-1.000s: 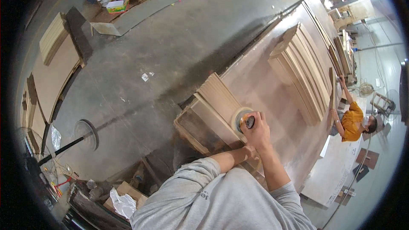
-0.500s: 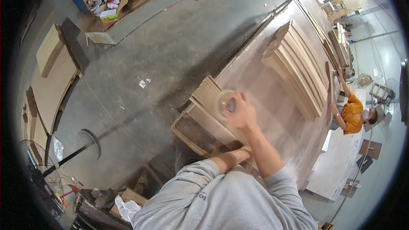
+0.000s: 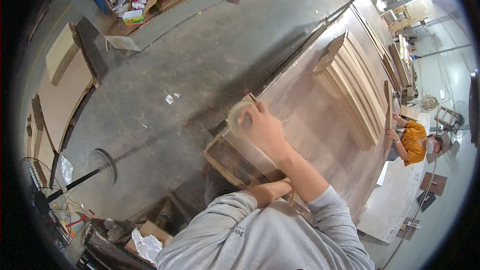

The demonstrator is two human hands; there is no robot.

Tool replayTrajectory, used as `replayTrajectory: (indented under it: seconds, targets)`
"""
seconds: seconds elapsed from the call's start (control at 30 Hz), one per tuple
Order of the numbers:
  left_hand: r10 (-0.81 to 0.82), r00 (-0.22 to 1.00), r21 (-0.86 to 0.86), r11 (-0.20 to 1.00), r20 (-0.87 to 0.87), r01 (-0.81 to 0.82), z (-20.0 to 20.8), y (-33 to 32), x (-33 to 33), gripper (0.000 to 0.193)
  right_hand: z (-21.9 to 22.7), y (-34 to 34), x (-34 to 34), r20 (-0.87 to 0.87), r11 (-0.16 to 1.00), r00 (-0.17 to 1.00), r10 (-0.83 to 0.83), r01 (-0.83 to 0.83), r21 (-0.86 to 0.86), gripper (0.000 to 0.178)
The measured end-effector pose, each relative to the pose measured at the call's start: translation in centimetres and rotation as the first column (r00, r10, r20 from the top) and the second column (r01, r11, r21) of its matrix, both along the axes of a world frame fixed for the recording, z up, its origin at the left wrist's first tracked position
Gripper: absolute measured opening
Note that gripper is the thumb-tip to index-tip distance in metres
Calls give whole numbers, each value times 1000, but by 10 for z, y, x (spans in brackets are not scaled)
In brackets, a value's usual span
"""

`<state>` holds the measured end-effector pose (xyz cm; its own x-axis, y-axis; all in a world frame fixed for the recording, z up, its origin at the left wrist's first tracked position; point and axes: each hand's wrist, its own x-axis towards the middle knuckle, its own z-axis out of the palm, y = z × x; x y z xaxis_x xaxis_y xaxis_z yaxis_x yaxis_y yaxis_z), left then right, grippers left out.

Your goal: Sanding wood planks using a hand-held power sander and organizing them on a workbench.

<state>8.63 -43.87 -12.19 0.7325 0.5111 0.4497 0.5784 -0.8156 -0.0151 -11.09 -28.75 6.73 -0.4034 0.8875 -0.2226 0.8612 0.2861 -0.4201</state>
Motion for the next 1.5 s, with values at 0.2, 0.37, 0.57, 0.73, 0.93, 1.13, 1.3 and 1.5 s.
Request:
replayTrajectory:
  seconds: [0.2, 0.37, 0.57, 0.73, 0.93, 1.13, 1.3, 1.5]
  targets:
    - [-26, 999, -26, 999, 31, 26, 1, 1, 3, 45, -3, 35, 14, -92, 978, 986, -141, 153, 138, 23]
    - [-29, 998, -35, 999, 47, 30, 1, 3, 3, 46, -10, 20, 2, -72, 999, 996, 44, -43, 22, 21]
    - [-34, 995, -48, 998, 91, 38, -1, 3, 4, 48, -3, 38, 9, -126, 962, 980, -151, 175, 208, 23]
    - [18, 980, -81, 997, 197, -2, 7, -1, -4, 49, -15, 0, 5, -104, 993, 994, 33, -21, 113, 27]
    - [15, 999, -28, 999, -51, -16, 5, -3, -5, 46, -15, -40, 59, -46, 993, 992, -118, 119, 20, 30]
    - [-18, 1000, 42, 999, -17, 19, -10, -1, 1, 45, -5, -61, 133, 5, 935, 938, -347, 346, 83, 33]
    - [-71, 997, 19, 997, -9, 71, -9, -4, 0, 45, -15, -51, 114, 36, 952, 952, -305, 302, 57, 30]
    - [-81, 996, 14, 997, -39, 81, -10, -1, 2, 45, -22, 42, 39, -73, 975, 981, -181, 188, 117, 26]
